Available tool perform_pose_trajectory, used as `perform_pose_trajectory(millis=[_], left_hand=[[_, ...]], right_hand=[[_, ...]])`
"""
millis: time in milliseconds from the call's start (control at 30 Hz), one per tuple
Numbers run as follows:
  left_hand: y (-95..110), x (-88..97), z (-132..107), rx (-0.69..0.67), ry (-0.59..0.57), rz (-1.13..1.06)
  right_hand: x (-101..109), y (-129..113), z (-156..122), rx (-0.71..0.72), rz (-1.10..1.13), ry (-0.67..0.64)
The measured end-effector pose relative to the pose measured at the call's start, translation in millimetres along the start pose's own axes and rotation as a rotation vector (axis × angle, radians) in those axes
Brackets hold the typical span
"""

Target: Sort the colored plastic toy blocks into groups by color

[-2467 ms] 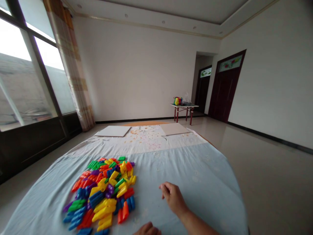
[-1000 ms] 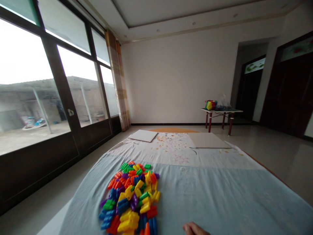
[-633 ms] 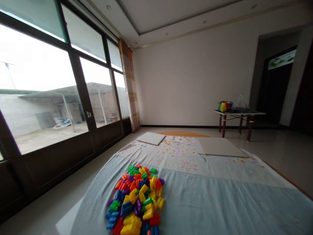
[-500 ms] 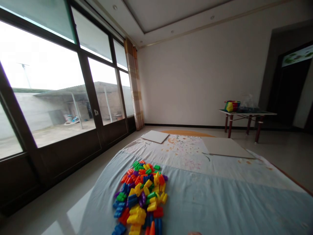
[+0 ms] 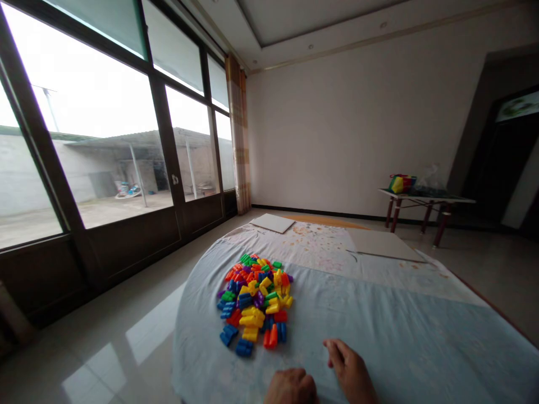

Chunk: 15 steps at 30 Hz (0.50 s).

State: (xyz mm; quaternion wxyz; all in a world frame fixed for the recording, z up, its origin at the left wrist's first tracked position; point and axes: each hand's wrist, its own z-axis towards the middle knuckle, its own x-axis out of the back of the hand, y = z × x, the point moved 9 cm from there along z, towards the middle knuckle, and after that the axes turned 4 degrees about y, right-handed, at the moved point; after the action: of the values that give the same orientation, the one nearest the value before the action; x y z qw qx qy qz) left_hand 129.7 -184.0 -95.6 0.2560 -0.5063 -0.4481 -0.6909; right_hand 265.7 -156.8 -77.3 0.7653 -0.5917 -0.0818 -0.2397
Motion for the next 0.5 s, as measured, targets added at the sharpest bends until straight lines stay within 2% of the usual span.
perform_pose_trajectory(millis=[167, 233, 300, 333, 367, 400, 500], left_hand=[[9.3, 13.1, -8.2, -0.012, 0.068, -0.062], [7.3, 30.4, -12.4, -0.017, 0.133, -0.156], [-8.8, 60.5, -16.0, 0.012, 0.237, -0.233], [-23.7, 79.7, -17.5, 0.046, 0.299, -0.246], [-48.2, 105.8, -21.2, 0.141, 0.433, -0.256], [-71.6, 127.3, -22.7, 0.198, 0.499, -0.251], [-152.3, 180.4, -20.9, 0.364, 0.61, -0.177]], right_hand=[[2.0, -2.3, -1.9, 0.0, -0.056, 0.007], [0.9, 1.1, -1.7, -0.01, -0.083, -0.008], [-1.0, 6.7, -2.2, -0.024, -0.106, -0.032], [-1.6, 10.2, -2.8, -0.033, -0.116, -0.041], [-1.6, 13.8, -3.4, -0.042, -0.123, -0.045], [-1.5, 17.5, -4.0, -0.053, -0.128, -0.048], [-0.7, 23.1, -3.4, -0.091, -0.137, -0.048]])
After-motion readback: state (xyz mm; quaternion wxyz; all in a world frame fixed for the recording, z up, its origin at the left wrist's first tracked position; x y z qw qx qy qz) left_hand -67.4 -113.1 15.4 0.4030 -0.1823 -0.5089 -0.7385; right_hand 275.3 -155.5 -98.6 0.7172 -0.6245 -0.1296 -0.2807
